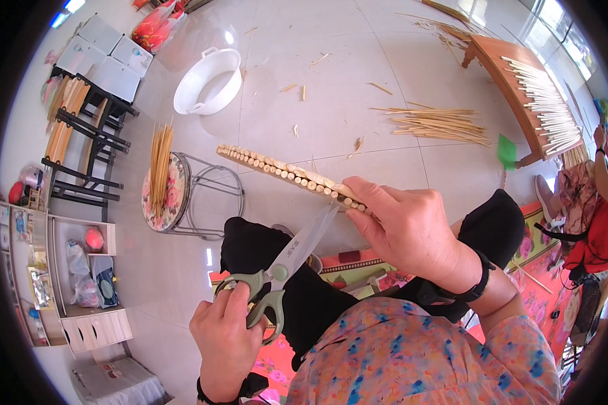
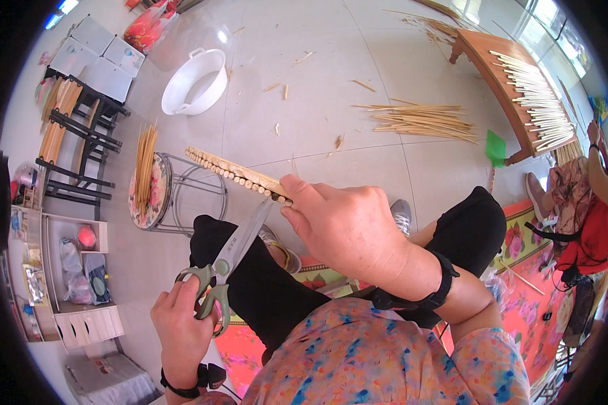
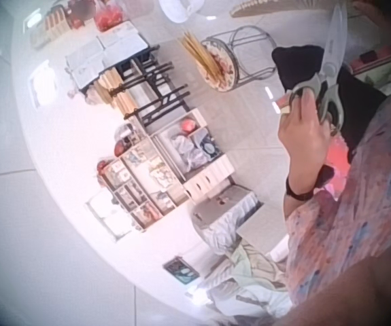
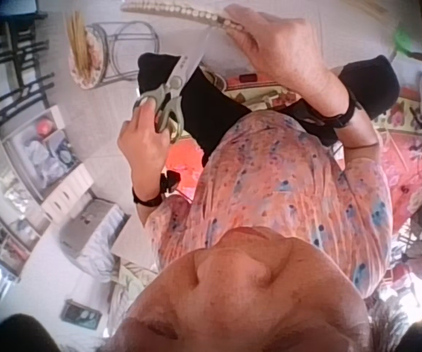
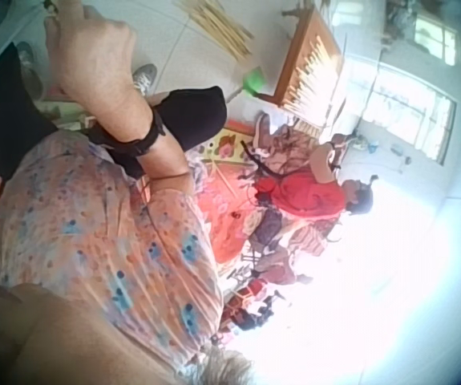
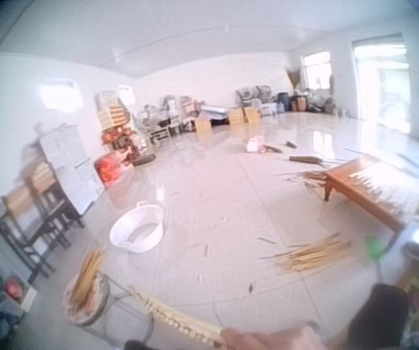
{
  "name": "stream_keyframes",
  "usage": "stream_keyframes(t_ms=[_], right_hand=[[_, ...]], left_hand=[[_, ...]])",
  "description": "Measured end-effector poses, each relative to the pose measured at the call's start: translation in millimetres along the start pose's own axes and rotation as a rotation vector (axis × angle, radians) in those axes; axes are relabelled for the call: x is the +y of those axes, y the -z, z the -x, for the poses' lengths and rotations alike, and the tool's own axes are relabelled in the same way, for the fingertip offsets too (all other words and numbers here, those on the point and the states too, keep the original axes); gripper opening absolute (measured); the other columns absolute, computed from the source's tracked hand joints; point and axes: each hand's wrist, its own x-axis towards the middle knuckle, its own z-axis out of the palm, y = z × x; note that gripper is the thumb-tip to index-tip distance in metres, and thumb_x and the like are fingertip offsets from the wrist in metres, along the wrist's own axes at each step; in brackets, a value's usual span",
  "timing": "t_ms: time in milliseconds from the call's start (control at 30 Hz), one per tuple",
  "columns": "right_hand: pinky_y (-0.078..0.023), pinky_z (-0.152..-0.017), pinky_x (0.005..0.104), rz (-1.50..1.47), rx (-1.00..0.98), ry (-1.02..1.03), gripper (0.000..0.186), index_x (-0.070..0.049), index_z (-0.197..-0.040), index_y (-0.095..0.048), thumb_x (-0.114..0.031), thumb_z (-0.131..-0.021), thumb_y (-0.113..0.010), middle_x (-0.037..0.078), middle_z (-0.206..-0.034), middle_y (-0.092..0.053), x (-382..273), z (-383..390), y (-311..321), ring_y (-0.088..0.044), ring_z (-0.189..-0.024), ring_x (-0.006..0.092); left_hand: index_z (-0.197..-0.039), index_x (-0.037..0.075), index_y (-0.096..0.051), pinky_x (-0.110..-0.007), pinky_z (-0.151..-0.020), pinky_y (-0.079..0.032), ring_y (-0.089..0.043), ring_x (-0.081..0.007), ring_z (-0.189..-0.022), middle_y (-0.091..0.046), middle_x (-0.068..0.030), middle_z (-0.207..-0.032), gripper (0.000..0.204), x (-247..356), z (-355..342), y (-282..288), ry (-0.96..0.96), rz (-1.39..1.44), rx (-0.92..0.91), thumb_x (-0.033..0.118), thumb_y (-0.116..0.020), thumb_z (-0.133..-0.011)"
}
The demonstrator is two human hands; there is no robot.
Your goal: The person weaves white thread through bamboo slats to form a circular fan and then uses shears to trim the edges of the bamboo.
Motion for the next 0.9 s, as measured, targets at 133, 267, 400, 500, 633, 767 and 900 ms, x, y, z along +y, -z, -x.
stream_keyframes(t_ms=[133, 267, 400, 500, 633, 767, 900], right_hand=[[-0.048, -0.044, 0.0369, 0.004, -0.002, 0.002, 0.033, -0.007, -0.111, -0.063, -0.022, -0.083, -0.072, 0.004, -0.064, -0.061, -2.1, 0.7, -0.2, -0.06, -0.051, 0.0253], [-0.048, -0.043, 0.0368, 0.003, -0.003, 0.004, 0.033, -0.007, -0.111, -0.062, -0.021, -0.083, -0.072, 0.004, -0.065, -0.061, -2.2, 1.7, 0.2, -0.06, -0.051, 0.0253], [-0.047, -0.043, 0.0369, -0.007, -0.008, 0.001, 0.032, -0.007, -0.11, -0.062, -0.021, -0.083, -0.072, 0.005, -0.065, -0.061, -2.9, 1.1, 0.9, -0.06, -0.051, 0.0256], [-0.047, -0.043, 0.0371, -0.016, -0.01, 0.001, 0.031, -0.007, -0.109, -0.061, -0.02, -0.083, -0.071, 0.005, -0.064, -0.061, -2.5, 0.2, 1.1, -0.06, -0.051, 0.0259], [-0.047, -0.043, 0.0373, -0.008, -0.006, -0.01, 0.03, -0.008, -0.109, -0.061, -0.02, -0.083, -0.071, 0.005, -0.064, -0.06, -3.0, -0.3, 1.8, -0.06, -0.05, 0.0262], [-0.047, -0.043, 0.0374, -0.012, -0.015, -0.016, 0.029, -0.008, -0.109, -0.06, -0.02, -0.084, -0.071, 0.004, -0.064, -0.06, -2.6, -0.6, 2.4, -0.059, -0.05, 0.0263], [-0.047, -0.043, 0.0377, -0.008, -0.025, -0.029, 0.029, -0.008, -0.108, -0.06, -0.02, -0.084, -0.07, 0.005, -0.064, -0.06, -3.6, -1.2, 3.1, -0.06, -0.05, 0.0265]], left_hand=[[-0.101, 0.005, -0.062, -0.039, -0.058, -0.04, -0.052, -0.0287, -0.06, -0.061, -0.0064, -0.077, 0.045, 0.7, -0.6, 0.7, -0.008, -0.008, -0.01, 0.004, -0.078, -0.059], [-0.101, 0.006, -0.061, -0.036, -0.054, -0.036, -0.05, -0.0263, -0.054, -0.057, -0.0049, -0.074, 0.055, -1.7, 0.1, -0.2, -0.06, -0.057, 0.011, 0.006, -0.08, -0.05], [-0.101, 0.006, -0.061, -0.036, -0.053, -0.036, -0.048, -0.0268, -0.053, -0.056, -0.005, -0.073, 0.055, 0.4, 1.7, 1.5, -0.057, -0.044, 0.01, 0.006, -0.08, -0.05], [-0.101, 0.006, -0.061, -0.036, -0.053, -0.036, -0.048, -0.0265, -0.052, -0.056, -0.0047, -0.073, 0.054, 1.0, 4.9, 2.3, -0.03, -0.049, -0.008, 0.007, -0.08, -0.05], [-0.101, 0.006, -0.062, -0.036, -0.053, -0.036, -0.048, -0.026, -0.053, -0.056, -0.0041, -0.073, 0.053, 0.0, 4.0, 0.8, -0.034, -0.055, 0.012, 0.007, -0.08, -0.051], [-0.1, 0.006, -0.062, -0.036, -0.053, -0.036, -0.049, -0.0257, -0.053, -0.057, -0.004, -0.073, 0.051, 1.5, 1.7, 1.9, -0.038, -0.052, 0.003, 0.007, -0.079, -0.052], [-0.1, 0.006, -0.062, -0.036, -0.053, -0.036, -0.049, -0.0254, -0.053, -0.057, -0.0039, -0.074, 0.051, 2.1, 1.5, 1.2, -0.037, -0.048, 0.005, 0.007, -0.079, -0.052]])
